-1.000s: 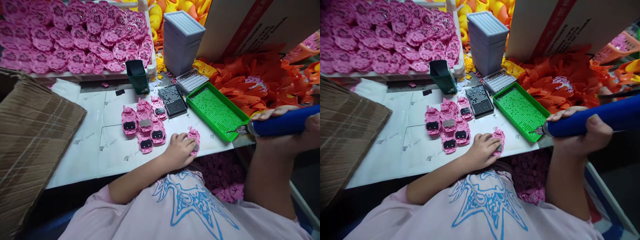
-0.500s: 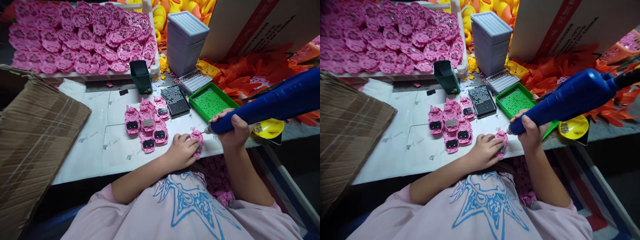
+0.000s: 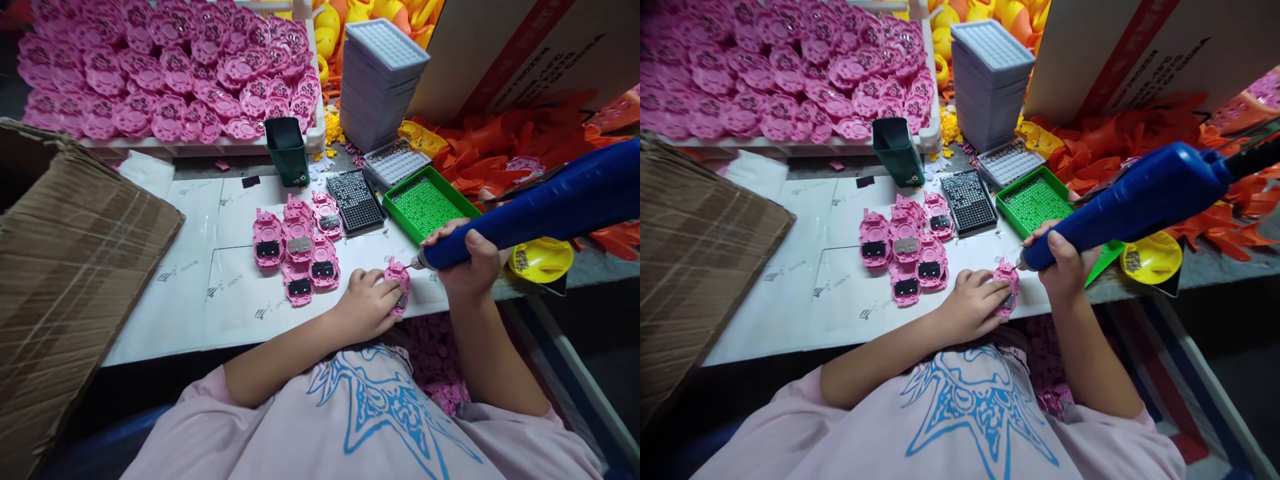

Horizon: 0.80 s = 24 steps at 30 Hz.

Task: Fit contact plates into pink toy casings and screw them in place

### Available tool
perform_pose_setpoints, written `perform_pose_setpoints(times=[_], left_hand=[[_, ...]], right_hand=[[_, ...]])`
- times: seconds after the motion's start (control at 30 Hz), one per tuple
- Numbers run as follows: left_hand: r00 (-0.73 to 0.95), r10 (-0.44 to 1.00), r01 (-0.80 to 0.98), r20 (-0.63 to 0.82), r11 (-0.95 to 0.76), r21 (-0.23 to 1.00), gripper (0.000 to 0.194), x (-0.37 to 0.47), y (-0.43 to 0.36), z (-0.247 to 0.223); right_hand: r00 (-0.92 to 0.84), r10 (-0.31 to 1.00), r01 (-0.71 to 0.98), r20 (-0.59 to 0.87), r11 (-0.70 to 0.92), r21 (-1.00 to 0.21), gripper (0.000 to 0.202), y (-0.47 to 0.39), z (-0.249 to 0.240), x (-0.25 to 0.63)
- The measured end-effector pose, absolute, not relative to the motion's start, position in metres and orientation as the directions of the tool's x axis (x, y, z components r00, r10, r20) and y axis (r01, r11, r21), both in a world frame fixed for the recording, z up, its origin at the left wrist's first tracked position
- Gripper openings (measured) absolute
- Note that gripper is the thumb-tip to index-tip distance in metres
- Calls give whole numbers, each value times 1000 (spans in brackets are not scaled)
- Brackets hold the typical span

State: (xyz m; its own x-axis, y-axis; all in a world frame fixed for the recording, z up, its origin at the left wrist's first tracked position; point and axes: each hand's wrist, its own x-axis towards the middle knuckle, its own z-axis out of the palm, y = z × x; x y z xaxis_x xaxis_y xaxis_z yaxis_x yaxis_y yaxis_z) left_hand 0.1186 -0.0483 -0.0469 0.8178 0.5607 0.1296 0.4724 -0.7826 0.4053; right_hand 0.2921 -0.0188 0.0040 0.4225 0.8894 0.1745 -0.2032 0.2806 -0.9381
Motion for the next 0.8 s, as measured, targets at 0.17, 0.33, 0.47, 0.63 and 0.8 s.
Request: perform_pose_setpoints(times=[0.17,0.33,0.47,0.63,0.8], left_hand=[[816,564,478,127,-782,399,42,119,-49,-46],[810,570,485,136,-782,391,40,120,-50,-45],[804,578,493,143,-781,385,37,121,-52,-46],[802,580,502,141,-783,367,36,122,-52,-47],[801,579,498,148,-784,371,34,121,-53,-47]], right_hand=[[397,898,-175,191,279,-944,30,-21,2,289],[316,909,-119,273,323,-939,32,-22,-2,287],[264,913,-129,312,353,-927,27,-20,-5,287],[240,911,-147,334,374,-916,26,-17,-5,287],[336,896,-187,292,367,-911,20,-21,18,299]])
